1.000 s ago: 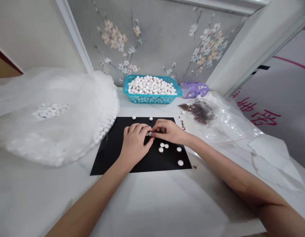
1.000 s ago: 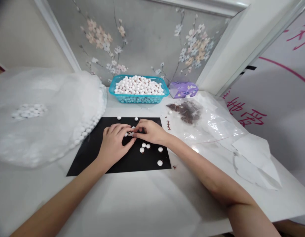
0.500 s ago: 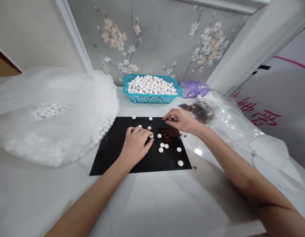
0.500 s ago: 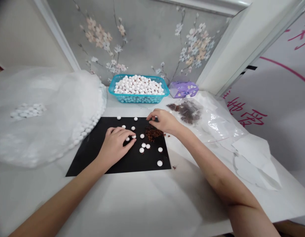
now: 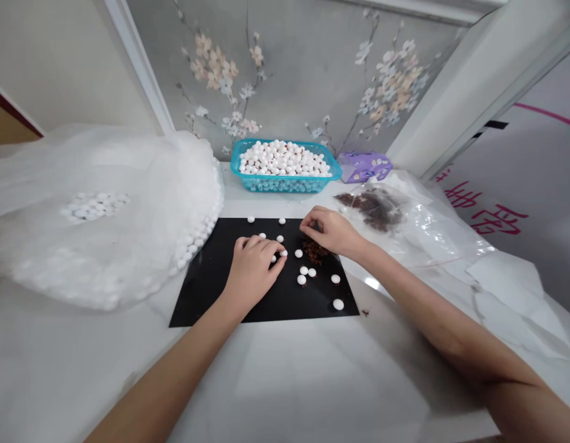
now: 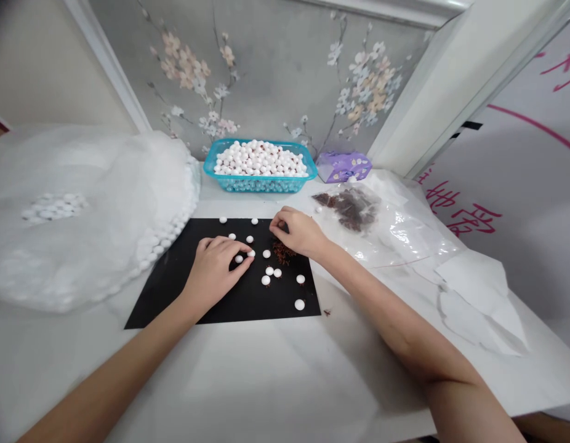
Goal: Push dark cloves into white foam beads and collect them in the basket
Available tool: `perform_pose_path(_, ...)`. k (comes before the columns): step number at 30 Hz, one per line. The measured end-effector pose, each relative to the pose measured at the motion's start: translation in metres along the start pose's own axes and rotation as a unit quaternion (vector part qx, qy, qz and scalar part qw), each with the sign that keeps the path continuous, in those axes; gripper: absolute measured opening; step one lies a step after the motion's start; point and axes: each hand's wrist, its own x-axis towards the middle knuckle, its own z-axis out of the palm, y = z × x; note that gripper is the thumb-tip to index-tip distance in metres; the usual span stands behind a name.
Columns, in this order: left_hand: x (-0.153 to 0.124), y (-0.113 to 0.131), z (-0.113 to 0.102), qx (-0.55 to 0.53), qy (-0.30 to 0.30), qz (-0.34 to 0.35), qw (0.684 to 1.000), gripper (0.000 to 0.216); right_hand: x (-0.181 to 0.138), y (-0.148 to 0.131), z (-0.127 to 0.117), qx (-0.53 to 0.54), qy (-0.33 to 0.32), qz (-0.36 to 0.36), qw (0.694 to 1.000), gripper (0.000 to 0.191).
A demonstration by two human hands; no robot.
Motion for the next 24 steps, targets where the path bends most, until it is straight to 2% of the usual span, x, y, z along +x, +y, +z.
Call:
perform_pose_path(3, 0.001, 0.000, 0.000, -0.005, -0.004, -0.008, 1.000, 0.007, -0.005, -0.013, 0.009, 0.023, 0.017, -0.016, 0.999, 0.010)
perform_pose_path(8, 0.002, -0.001, -0.001, -0.019, 0.002, -0.039, 0.999, 0.007, -0.013, -0.027, 0.022, 0.051, -0.002, -0.049, 0.997, 0.006)
perform_pose_path(24, 0.002, -0.002, 0.001, -0.028, 0.013, -0.035, 0.999, 0.008, -0.019, -0.029, 0.026, 0.078, 0.009, -0.109, 0.991, 0.007)
